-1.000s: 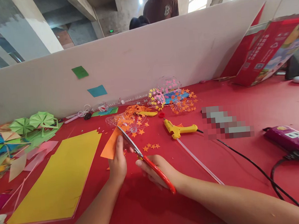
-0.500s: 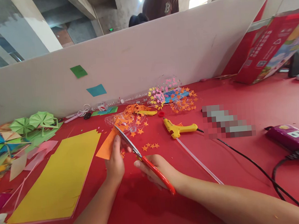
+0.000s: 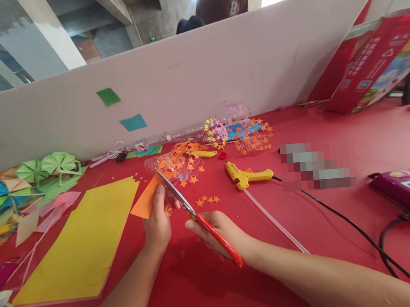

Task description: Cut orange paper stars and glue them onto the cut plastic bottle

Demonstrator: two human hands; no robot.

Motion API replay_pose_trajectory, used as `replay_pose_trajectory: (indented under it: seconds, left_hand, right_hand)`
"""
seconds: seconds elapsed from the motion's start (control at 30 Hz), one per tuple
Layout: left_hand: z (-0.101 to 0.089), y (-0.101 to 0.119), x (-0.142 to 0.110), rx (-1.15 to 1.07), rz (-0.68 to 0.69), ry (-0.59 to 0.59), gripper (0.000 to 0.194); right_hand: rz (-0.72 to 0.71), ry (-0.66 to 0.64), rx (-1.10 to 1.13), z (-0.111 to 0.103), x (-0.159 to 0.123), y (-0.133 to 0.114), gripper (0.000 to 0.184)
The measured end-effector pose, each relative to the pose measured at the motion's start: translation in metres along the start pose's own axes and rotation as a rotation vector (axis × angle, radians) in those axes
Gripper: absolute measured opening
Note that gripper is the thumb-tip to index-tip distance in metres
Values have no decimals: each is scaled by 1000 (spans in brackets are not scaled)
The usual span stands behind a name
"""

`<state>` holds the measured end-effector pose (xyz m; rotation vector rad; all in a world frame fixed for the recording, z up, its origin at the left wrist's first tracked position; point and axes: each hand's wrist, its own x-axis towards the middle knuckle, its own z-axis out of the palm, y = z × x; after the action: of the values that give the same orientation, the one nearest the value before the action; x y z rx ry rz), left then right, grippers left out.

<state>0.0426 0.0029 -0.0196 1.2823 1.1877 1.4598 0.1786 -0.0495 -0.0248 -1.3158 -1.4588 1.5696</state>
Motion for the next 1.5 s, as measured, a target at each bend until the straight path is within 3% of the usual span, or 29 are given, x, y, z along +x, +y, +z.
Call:
replay_pose_trajectory:
  seconds: [0.2,0.4,0.67,1.0,1.2,1.5]
  left_hand:
    - [-1,0,5,-82,53,-20,40]
    - [-9,-2,18,-255,56,105,28]
    - [-11,6,27,-362,10,156,23]
    - [-11,6,27,-377,7,92,18]
    - [-13,7,27,-356,27,26,15]
    - [-18,4,32,-395,30,36,8]
  right_hand:
    - [-13,13,-18,-4,1,-1,59]
    - [30,66,-120,-9,5,-9,56]
    - [9,30,-226,-15,11,-8,50]
    - [105,8,-193,-23,6,-1,57]
    - [18,-36,-240,-24,-4,-15,60]
    - [3,-79,-266,-27,-3,-18,60]
